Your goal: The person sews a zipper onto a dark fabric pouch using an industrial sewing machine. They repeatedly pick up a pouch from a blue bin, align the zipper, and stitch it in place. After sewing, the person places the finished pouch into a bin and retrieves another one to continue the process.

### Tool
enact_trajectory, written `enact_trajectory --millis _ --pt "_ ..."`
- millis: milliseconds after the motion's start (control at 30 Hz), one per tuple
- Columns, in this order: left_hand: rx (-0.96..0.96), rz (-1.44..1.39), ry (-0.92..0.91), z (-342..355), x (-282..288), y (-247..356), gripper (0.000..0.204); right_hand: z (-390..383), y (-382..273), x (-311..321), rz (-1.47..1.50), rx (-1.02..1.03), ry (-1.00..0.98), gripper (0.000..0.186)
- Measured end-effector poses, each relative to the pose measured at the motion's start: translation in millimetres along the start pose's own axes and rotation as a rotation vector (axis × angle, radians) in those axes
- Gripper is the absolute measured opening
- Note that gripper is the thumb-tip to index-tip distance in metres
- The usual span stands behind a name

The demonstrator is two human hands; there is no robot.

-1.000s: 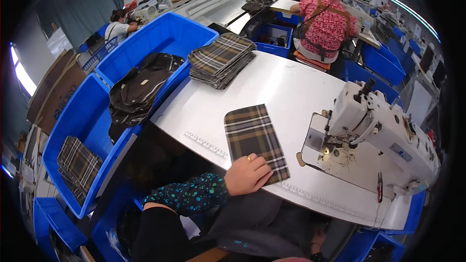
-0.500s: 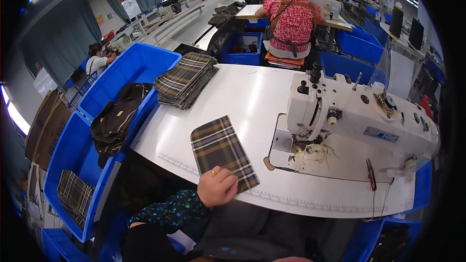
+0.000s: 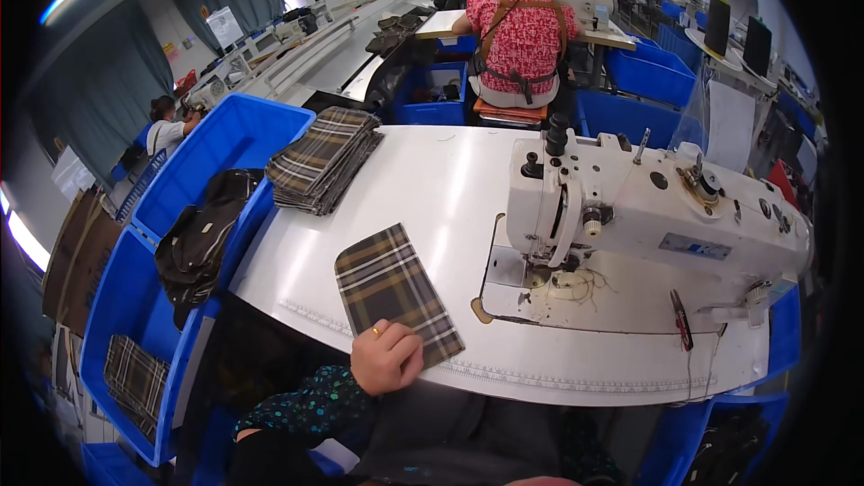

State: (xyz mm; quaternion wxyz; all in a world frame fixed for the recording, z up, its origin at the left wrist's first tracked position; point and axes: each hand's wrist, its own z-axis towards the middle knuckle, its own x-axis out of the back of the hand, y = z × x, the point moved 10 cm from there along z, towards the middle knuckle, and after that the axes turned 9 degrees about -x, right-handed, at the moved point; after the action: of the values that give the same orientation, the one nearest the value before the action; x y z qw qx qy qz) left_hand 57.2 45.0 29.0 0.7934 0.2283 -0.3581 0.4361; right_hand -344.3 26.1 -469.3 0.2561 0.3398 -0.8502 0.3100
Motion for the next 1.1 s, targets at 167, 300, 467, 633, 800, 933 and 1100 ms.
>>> enact_trajectory --millis 167,300,467,633,800,933,1100 --pt "0.007 -0.008 -0.007 -3.0 -2.9 -1.8 0.013 3.3 -5.5 0.5 -0.020 0.003 -0.006 0.030" --pt "-0.004 0.003 0.002 -0.8 0.4 1.1 0.015 2.2 -5.7 -0.7 -0.031 0.011 -0.012 0.030" --pt "-0.009 0.013 0.002 -1.4 0.5 0.4 0.016 1.7 -10.5 0.0 -0.032 0.032 -0.010 0.030" --pt "-0.021 0.014 0.024 0.4 1.2 1.3 0.015 -1.2 -10.9 2.9 -0.047 0.044 -0.003 0.030" --pt "0.010 0.055 0.023 3.2 5.8 2.9 0.015 -6.1 -14.6 7.2 -0.058 0.072 0.012 0.030" --pt "0.060 -0.005 -0.013 4.6 -8.5 -3.1 0.024 -11.5 0.9 23.0 -0.098 0.069 0.047 0.031" --pt "0.086 -0.026 -0.002 -4.7 -3.7 -8.8 0.023 -18.4 -6.2 18.8 -0.138 0.104 0.021 0.031"
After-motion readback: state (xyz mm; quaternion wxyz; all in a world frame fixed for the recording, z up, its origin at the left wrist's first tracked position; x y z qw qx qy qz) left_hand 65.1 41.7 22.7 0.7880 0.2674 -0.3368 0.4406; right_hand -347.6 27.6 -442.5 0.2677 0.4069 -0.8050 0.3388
